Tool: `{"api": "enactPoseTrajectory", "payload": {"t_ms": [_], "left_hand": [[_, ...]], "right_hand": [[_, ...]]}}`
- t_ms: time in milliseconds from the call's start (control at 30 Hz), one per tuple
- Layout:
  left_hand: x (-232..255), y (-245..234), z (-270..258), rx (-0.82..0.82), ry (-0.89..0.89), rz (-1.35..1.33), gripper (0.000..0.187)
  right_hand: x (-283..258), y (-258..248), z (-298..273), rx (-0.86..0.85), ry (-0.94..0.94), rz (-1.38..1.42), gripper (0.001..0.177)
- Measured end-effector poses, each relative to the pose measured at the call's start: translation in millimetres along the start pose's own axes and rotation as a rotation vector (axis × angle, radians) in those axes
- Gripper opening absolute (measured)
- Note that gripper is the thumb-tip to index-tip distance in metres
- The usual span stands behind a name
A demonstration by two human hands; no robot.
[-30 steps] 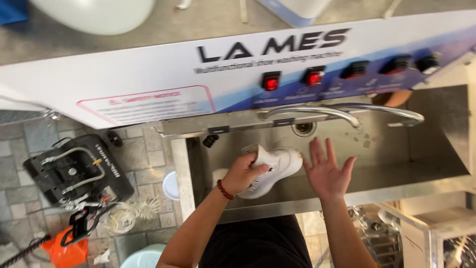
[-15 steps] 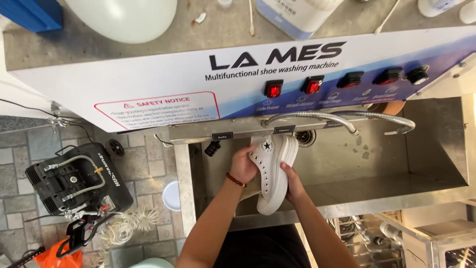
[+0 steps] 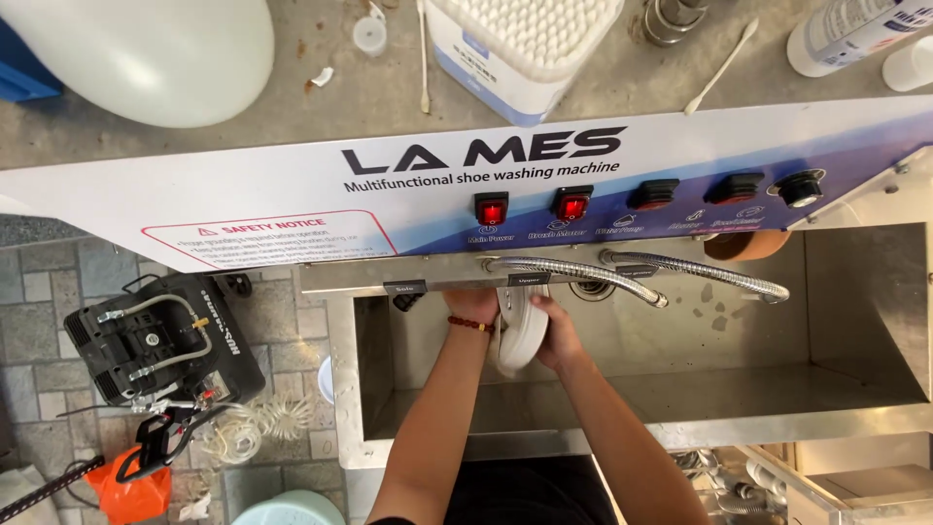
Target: Manually clean a white sneaker using a shoe washing station with water and brushes.
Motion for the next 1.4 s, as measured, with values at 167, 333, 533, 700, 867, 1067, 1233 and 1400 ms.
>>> {"api": "enactPoseTrajectory", "payload": {"t_ms": [167, 333, 533, 700, 867, 1067, 1233, 1400], "left_hand": [[1.5, 89.3, -21.8, -0.036, -0.122, -0.324, 0.062], [5.5, 144.3, -45.8, -0.062, -0.257, -0.309, 0.077], [5.0, 89.8, -22.8, 0.044, -0.039, 0.232, 0.054], [-6.6, 76.3, -4.0, -0.032, -0.098, -0.422, 0.061], [-7.0, 78.3, -15.6, 0.044, -0.157, -0.422, 0.064], [11.9, 133.6, -52.4, -0.056, -0.236, -0.464, 0.067], [24.0, 164.8, -70.0, -0.022, -0.36, -0.405, 0.068], [11.5, 148.9, -75.3, 0.15, -0.674, 0.358, 0.045]], "right_hand": [[-3.5, -4.2, -11.4, -0.046, 0.015, 0.002, 0.062], [-17.7, 9.9, -49.9, 0.015, 0.021, -0.061, 0.064], [-10.9, -8.0, -14.4, -0.06, 0.094, -0.008, 0.066], [-8.1, -3.2, 6.8, 0.047, 0.067, 0.048, 0.064], [-6.4, -4.2, -9.3, 0.051, 0.041, 0.045, 0.063], [1.9, -9.4, -45.0, -0.032, -0.011, -0.035, 0.073], [-16.1, 24.5, -68.6, -0.07, -0.103, -0.177, 0.091], [-25.0, 16.8, -53.3, -0.036, -0.115, -0.185, 0.08]]}}
Point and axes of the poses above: each hand's wrist, its own z-axis towards the middle knuckle, its own y-axis out of the palm, x = y × z, the point moved 3 cm from there along z, towards the middle knuckle, and after that the axes turned 12 degrees about -y, right-handed, at the moved point
